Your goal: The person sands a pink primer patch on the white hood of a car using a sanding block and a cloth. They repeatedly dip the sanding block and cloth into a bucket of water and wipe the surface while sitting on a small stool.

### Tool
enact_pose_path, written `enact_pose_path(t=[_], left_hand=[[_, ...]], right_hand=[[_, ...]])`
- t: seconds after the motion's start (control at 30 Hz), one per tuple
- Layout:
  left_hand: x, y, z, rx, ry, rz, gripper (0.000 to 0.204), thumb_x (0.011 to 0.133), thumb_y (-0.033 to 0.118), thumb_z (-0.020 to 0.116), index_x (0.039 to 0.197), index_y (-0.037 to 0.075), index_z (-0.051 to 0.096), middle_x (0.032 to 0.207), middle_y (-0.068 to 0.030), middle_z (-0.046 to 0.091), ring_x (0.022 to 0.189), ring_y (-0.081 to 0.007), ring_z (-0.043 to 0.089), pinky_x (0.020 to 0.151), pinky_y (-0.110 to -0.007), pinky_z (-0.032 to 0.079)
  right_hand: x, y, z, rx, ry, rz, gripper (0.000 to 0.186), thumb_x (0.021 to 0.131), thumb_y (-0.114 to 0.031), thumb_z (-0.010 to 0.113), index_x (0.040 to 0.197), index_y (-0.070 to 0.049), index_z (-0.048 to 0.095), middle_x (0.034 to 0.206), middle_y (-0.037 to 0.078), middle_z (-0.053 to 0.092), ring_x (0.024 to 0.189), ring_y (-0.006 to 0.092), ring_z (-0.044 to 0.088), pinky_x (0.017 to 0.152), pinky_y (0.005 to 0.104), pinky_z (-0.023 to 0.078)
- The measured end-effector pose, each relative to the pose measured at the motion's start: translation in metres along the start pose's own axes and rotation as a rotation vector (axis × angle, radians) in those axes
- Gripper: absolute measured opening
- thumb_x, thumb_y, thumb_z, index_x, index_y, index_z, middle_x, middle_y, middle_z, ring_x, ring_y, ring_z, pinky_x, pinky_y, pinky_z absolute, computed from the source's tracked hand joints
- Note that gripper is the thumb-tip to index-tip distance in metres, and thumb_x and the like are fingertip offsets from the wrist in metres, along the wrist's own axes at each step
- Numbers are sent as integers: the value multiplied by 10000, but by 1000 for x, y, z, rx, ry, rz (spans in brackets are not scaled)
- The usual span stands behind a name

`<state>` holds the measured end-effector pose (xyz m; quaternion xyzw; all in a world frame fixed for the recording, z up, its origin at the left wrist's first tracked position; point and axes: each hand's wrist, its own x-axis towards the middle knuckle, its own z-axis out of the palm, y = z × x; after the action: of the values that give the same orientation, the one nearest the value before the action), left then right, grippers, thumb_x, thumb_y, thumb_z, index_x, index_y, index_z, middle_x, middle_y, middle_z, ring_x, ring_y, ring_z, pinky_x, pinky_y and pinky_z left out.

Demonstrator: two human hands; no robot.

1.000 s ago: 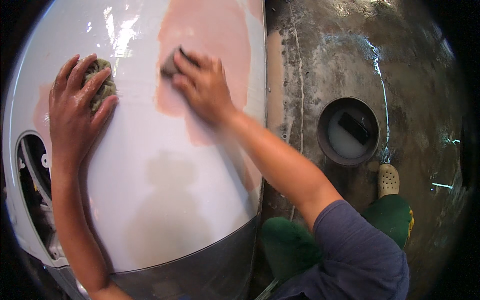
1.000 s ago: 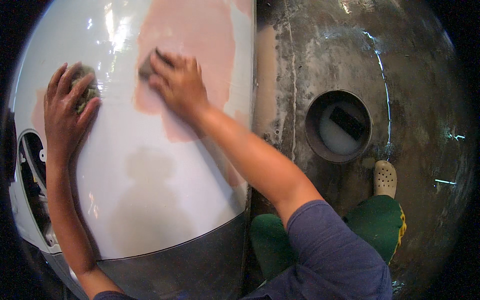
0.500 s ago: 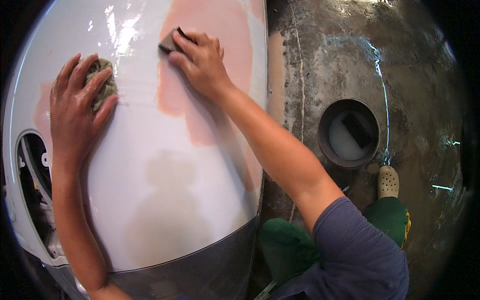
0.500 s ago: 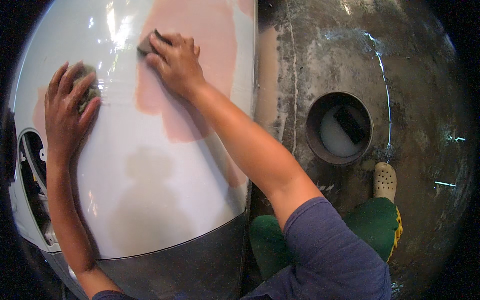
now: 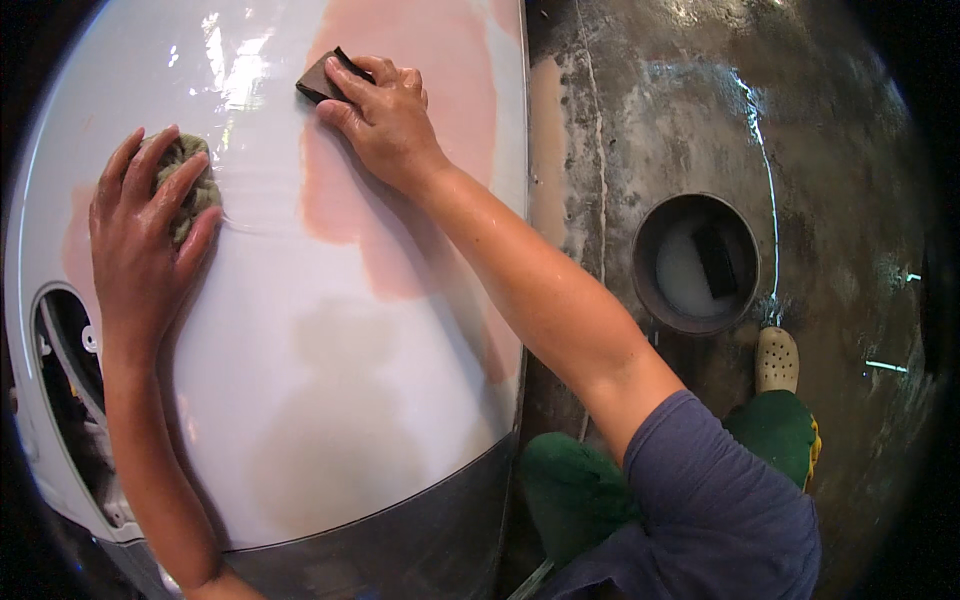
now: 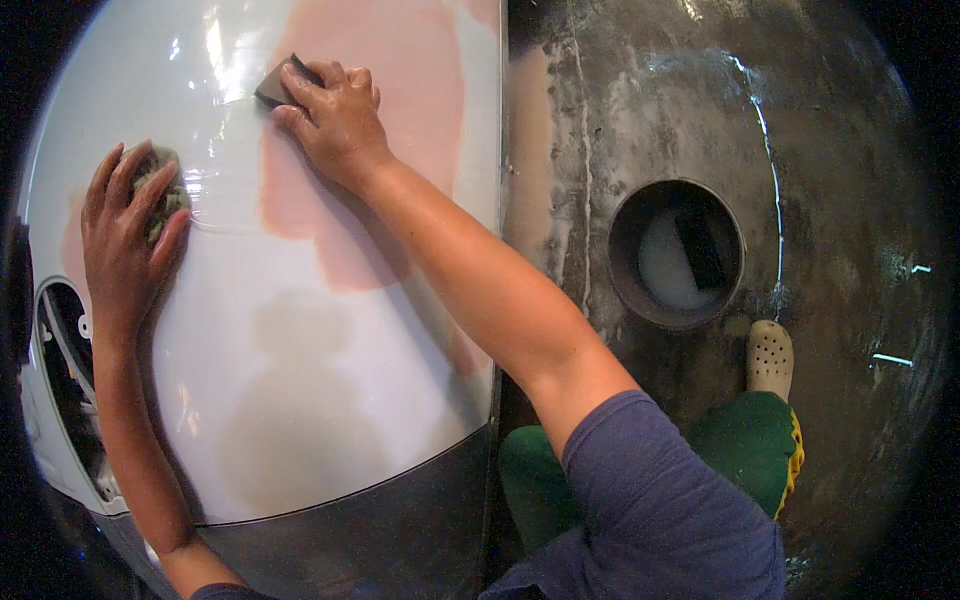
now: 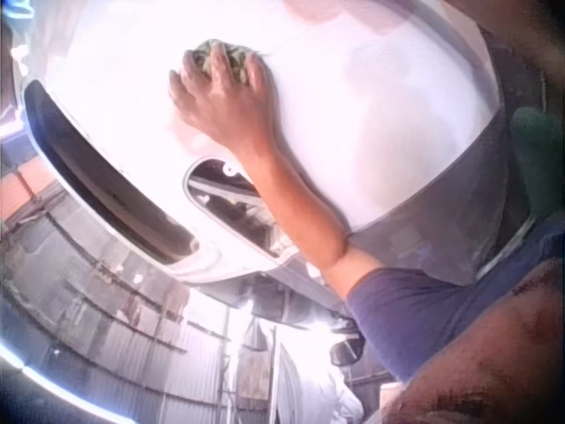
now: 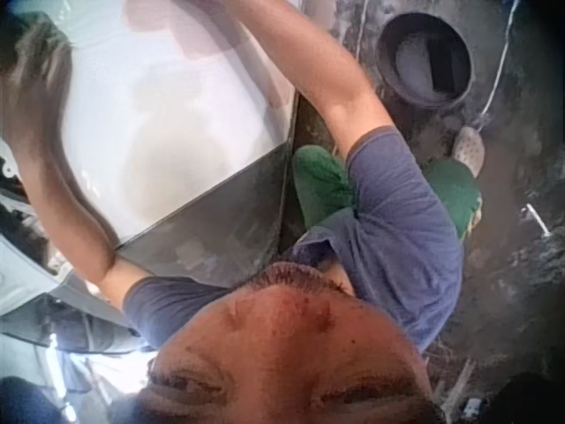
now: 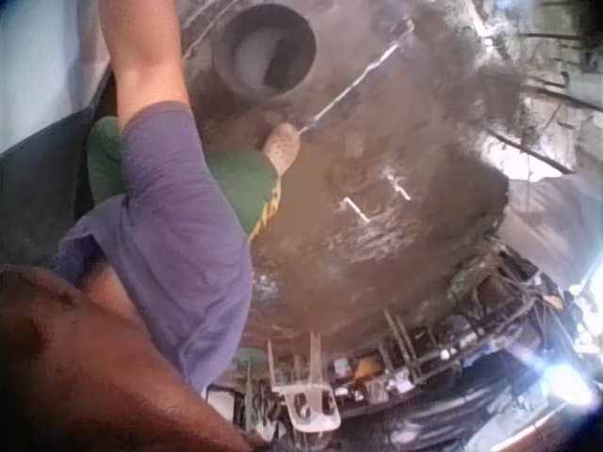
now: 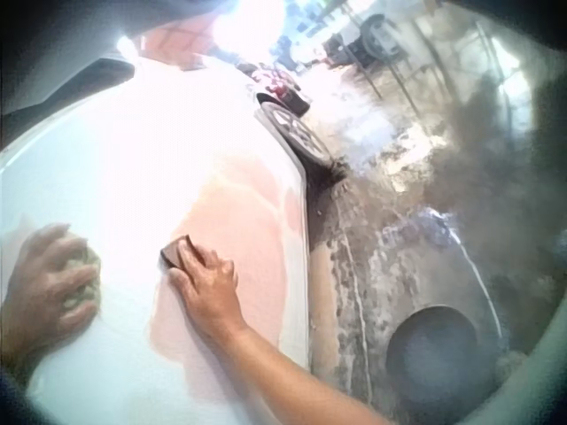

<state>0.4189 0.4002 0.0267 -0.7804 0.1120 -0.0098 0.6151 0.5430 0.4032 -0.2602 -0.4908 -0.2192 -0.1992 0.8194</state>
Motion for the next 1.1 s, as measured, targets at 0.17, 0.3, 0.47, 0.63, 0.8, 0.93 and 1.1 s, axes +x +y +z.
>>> enact_pose_path(t=[0.17,0.3,0.47,0.63,0.8,0.93,1.1], left_hand=[[-3,2,2,-11,-3,5,432,914,260,768,1336,179,722,1559,-56,556,1526,-311,404,1250,-486,344],[-1,6,-1,-15,0,8,426,907,231,761,1326,166,725,1562,-58,554,1530,-310,400,1254,-483,339],[0,2,-6,-10,-2,22,422,910,221,756,1328,168,725,1570,-56,548,1538,-305,390,1260,-479,331],[-4,3,2,-10,-6,10,417,922,236,749,1335,180,724,1576,-50,543,1543,-296,383,1263,-477,328],[-1,5,-2,2,7,9,422,920,239,750,1338,190,721,1575,-46,543,1544,-296,382,1261,-478,331],[-3,1,0,8,-13,-1,425,915,236,754,1336,190,719,1575,-48,544,1539,-303,388,1254,-482,341],[-5,1,3,6,8,-6,397,922,268,766,1315,225,735,1565,-11,557,1537,-271,388,1258,-496,348]], right_hand=[[-137,-40,-19,-19,-70,14,502,954,-283,731,1435,-152,668,1515,75,562,1217,326,513,1064,469,399],[-124,-21,-23,24,-87,0,504,948,-274,744,1433,-160,669,1514,74,574,1216,333,515,1057,466,397],[-22,9,-6,-48,34,-6,509,947,-296,732,1424,-134,664,1492,102,591,1231,359,509,1074,471,386],[-166,-44,-37,36,-136,58,530,934,-292,751,1440,-159,666,1536,87,565,1238,337,512,1069,480,387],[-83,11,-26,-59,-44,58,505,984,-332,703,1454,-154,652,1513,123,572,1259,366,504,1064,493,392],[-30,25,-10,-164,26,119,466,1009,-310,661,1453,-167,647,1462,126,583,1249,399,486,1085,522,387],[-167,-34,-36,-57,-100,99,509,952,-244,734,1454,-192,664,1482,99,588,1227,346,519,1064,487,393]])
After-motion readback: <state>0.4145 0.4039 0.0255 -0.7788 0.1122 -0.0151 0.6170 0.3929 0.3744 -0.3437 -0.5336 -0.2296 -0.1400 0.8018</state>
